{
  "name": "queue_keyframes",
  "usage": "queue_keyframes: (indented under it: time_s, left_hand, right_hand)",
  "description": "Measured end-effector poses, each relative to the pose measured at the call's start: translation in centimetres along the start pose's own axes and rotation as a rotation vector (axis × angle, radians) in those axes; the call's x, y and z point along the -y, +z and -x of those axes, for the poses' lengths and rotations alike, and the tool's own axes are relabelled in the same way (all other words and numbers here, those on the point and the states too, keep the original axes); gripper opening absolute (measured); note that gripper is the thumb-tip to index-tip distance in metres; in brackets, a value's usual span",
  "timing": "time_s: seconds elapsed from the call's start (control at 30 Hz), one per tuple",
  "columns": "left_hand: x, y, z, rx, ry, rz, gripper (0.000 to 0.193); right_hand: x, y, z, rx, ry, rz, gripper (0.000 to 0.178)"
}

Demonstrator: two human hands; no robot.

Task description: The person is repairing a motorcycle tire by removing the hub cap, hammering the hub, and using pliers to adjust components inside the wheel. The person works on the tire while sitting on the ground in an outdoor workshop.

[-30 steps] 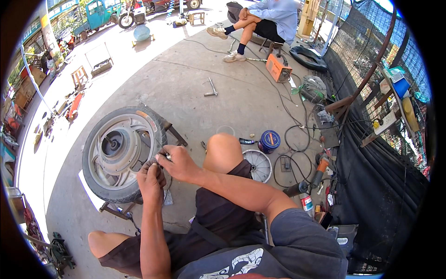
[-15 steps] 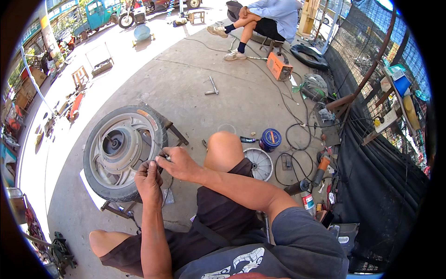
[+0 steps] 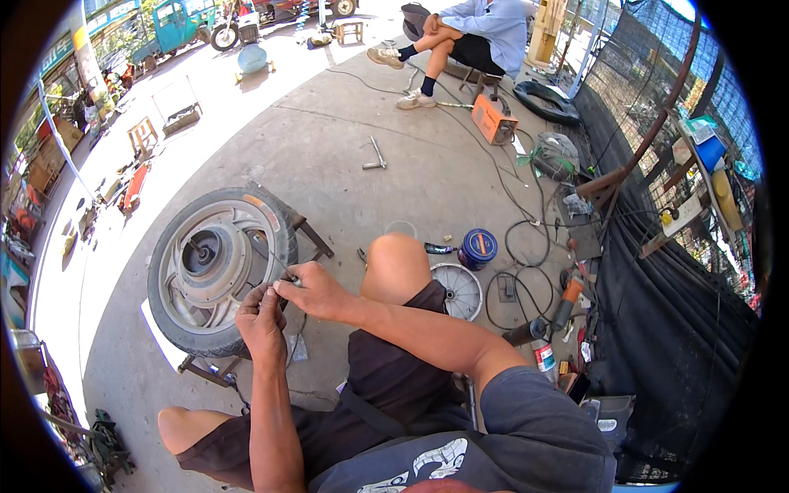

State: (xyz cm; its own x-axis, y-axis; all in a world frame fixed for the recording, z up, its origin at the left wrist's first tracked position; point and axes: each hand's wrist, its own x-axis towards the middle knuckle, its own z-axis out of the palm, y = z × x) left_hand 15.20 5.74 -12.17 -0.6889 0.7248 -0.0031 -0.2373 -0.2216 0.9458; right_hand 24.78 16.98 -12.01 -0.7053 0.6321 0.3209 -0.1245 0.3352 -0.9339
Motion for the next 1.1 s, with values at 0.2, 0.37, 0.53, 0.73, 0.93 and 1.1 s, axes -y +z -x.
queue_keyframes:
  time_s: [0.2,0.37,0.53,0.73,0.93,1.1]
  left_hand:
    - [0.0,-0.1,-0.1,-0.014,-0.017,-0.016,0.019]
    - [0.1,0.2,-0.3,-0.007,-0.010,0.035,0.019]
    - [-0.2,0.4,-0.3,-0.021,-0.011,-0.007,0.019]
    - [-0.4,0.2,-0.2,-0.004,0.004,-0.098,0.017]
    - [0.0,0.2,-0.5,0.007,-0.002,-0.096,0.012]
    - [0.1,0.3,-0.5,0.023,0.011,-0.120,0.012]
  right_hand:
    - [-0.4,0.1,0.1,0.001,0.007,-0.033,0.031]
    - [-1.1,0.3,-0.1,-0.022,0.035,-0.087,0.028]
    - [-0.7,0.1,-0.2,-0.013,0.039,-0.094,0.027]
    - [-0.7,0.1,-0.1,-0.011,0.021,-0.071,0.027]
    - [-0.4,-0.1,0.0,0.011,0.043,-0.041,0.026]
    - [-0.7,-0.3,0.0,0.050,0.065,-0.011,0.026]
